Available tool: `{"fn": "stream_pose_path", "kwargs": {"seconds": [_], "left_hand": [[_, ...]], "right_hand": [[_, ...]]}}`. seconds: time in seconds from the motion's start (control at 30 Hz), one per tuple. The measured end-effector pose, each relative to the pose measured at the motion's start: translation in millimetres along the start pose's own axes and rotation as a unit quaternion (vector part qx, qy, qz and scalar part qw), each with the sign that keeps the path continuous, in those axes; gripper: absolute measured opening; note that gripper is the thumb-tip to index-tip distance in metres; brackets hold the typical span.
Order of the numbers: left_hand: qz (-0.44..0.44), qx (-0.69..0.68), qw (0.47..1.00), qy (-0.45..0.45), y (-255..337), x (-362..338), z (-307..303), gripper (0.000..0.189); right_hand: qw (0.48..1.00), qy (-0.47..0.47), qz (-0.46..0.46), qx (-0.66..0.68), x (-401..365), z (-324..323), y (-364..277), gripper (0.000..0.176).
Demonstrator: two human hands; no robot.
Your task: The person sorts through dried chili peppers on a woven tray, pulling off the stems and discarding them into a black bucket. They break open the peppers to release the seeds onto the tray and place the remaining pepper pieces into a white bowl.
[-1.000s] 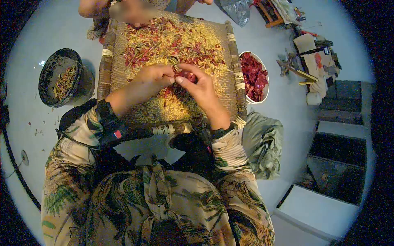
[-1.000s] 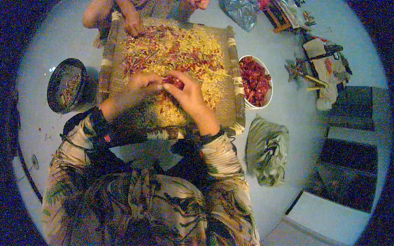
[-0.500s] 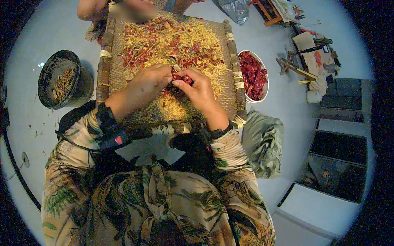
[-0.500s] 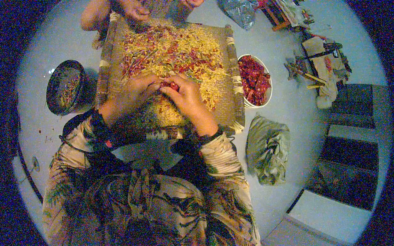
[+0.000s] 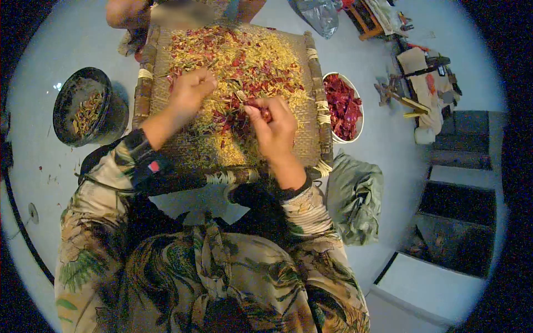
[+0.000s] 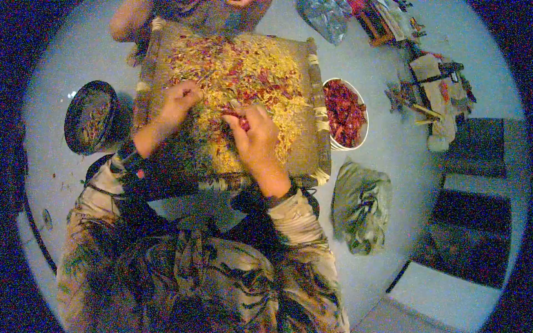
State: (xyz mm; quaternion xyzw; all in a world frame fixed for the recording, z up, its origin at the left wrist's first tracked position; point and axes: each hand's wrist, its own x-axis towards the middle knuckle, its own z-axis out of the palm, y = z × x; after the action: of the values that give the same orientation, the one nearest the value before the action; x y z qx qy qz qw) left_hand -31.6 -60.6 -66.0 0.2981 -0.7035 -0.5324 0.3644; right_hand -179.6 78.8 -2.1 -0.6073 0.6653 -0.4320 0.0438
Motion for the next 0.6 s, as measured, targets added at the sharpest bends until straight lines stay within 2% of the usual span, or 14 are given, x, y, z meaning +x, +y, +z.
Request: {"fn": "stream_pose_path", "kwargs": {"seconds": [0.03,0.13,0.17,0.23,0.27,0.4,0.5,0.53,0.6], "left_hand": [[0.017,-0.023,0.999,-0.02,-1.5,3.4,0.6,0.019],[-0.134,-0.119,0.981,-0.079,9.5,-0.2,-1.3,0.015],[-0.152,-0.169,0.97,-0.087,13.0,-0.2,-2.6,0.014],[-0.188,-0.266,0.94,-0.104,18.6,1.3,-4.3,0.012],[-0.192,-0.284,0.935,-0.094,21.1,2.3,-5.3,0.012],[-0.189,-0.316,0.929,-0.036,38.1,5.8,-18.5,0.007],[-0.154,-0.291,0.944,0.012,37.8,8.8,-47.1,0.007],[-0.145,-0.301,0.942,0.027,43.0,7.1,-60.1,0.008],[-0.137,-0.216,0.962,0.099,56.1,5.1,-89.0,0.01]], "right_hand": [[0.999,-0.012,0.033,0.034,0.7,-4.3,3.3,0.019],[0.947,-0.024,0.188,0.26,-0.1,-2.3,26.7,0.019],[0.938,0.002,0.205,0.28,-0.1,1.4,33.5,0.015],[0.86,-0.025,0.278,0.426,4.6,-4.1,30.2,0.015],[0.811,-0.039,0.311,0.494,6.2,-7.1,29.4,0.014],[0.692,0.01,0.371,0.619,9.5,-6.1,35.4,0.011],[0.638,0.009,0.398,0.659,9.8,-5.1,41.8,0.013],[0.643,0.007,0.399,0.654,9.4,-5.4,44.4,0.015],[0.648,-0.001,0.399,0.649,8.0,-2.4,50.5,0.019]]}}
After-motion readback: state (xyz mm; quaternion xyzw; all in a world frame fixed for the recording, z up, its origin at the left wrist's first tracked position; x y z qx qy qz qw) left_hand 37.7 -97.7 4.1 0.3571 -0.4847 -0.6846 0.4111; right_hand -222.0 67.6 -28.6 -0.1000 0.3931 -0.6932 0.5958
